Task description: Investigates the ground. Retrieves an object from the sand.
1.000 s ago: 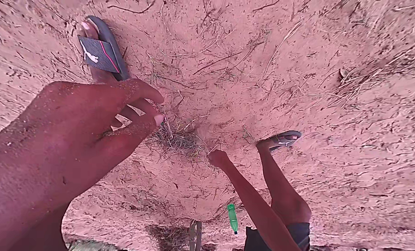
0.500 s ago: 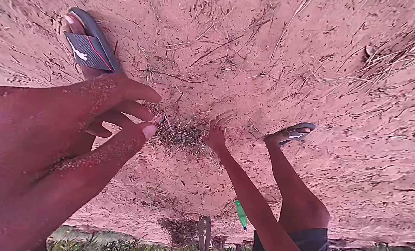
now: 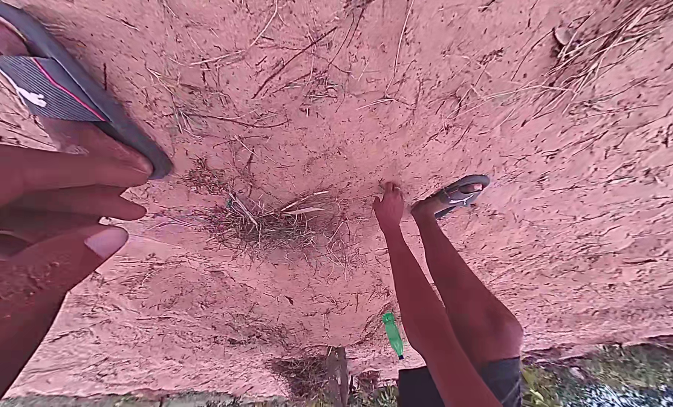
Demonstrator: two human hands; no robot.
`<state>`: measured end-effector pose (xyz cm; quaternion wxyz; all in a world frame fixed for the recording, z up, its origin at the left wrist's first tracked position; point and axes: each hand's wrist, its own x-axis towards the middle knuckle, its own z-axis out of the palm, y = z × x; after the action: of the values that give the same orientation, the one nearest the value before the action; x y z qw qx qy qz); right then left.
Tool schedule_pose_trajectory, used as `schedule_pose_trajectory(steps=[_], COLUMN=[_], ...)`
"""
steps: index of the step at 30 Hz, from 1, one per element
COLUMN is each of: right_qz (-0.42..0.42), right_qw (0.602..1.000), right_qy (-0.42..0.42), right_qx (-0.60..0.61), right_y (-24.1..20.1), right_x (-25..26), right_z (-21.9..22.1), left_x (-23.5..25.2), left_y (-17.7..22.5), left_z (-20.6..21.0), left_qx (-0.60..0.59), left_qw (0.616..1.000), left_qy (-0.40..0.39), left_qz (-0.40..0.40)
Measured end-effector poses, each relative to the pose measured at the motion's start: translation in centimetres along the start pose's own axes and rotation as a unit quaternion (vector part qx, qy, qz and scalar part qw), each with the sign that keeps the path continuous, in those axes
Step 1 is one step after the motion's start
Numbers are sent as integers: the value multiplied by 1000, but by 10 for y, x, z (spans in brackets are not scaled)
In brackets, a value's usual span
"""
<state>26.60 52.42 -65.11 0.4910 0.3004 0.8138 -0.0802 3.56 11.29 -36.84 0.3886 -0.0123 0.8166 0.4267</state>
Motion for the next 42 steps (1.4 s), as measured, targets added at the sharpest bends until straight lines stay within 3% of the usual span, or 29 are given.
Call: schedule_pose_trajectory(steps=[3, 6, 9, 13, 16, 19, 22, 24, 26, 29, 30, 33, 37, 42], right_qz=[13, 6, -14, -120, -185, -245, -238, -221, -237, -257, -275, -372, -393, -379], right_qw=[999, 978, 929, 961, 960, 884, 797, 760, 797, 912, 926, 906, 909, 916], right_qy=[-44, 9, 11, -109, -192, -390, -530, -581, -535, -309, -244, -137, -31, 130], right_qx=[28, 210, 371, 224, 89, -79, -165, -190, -153, -80, -89, -146, -139, -33], right_y=[7, 8, 5, -7, 4, 0, -13, -29, -60, -124, -149, -230, -326, -438], right_x=[11, 8, -6, -39, -55, -110, -209, -240, -225, -152, -132, -106, -83, -42], right_z=[15, 49, 79, 50, 24, 25, 70, 86, 67, -22, -54, -125, -190, -270], left_x=[-9, -1, -1, 8, 11, 21, 25, 23, 23, 29, 31, 36, 44, 46], left_y=[-10, -27, -23, 26, 56, 70, 55, 52, 65, 72, 74, 86, 86, 77], left_z=[7, 18, 22, 21, 31, 28, 27, 28, 22, 17, 16, 5, -10, -30], left_qx=[-38, -91, -66, 19, 77, 116, 109, 128, 177, 180, 186, 225, 235, 213], left_qw=[998, 985, 991, 989, 985, 983, 988, 990, 982, 981, 979, 963, 919, 922], left_qy=[-31, -16, -41, -138, -130, -117, -91, -59, -49, -36, -25, -23, -180, -222], left_qz=[50, 149, 106, -43, -85, -76, -57, -29, -37, -71, -81, -143, -261, -236])
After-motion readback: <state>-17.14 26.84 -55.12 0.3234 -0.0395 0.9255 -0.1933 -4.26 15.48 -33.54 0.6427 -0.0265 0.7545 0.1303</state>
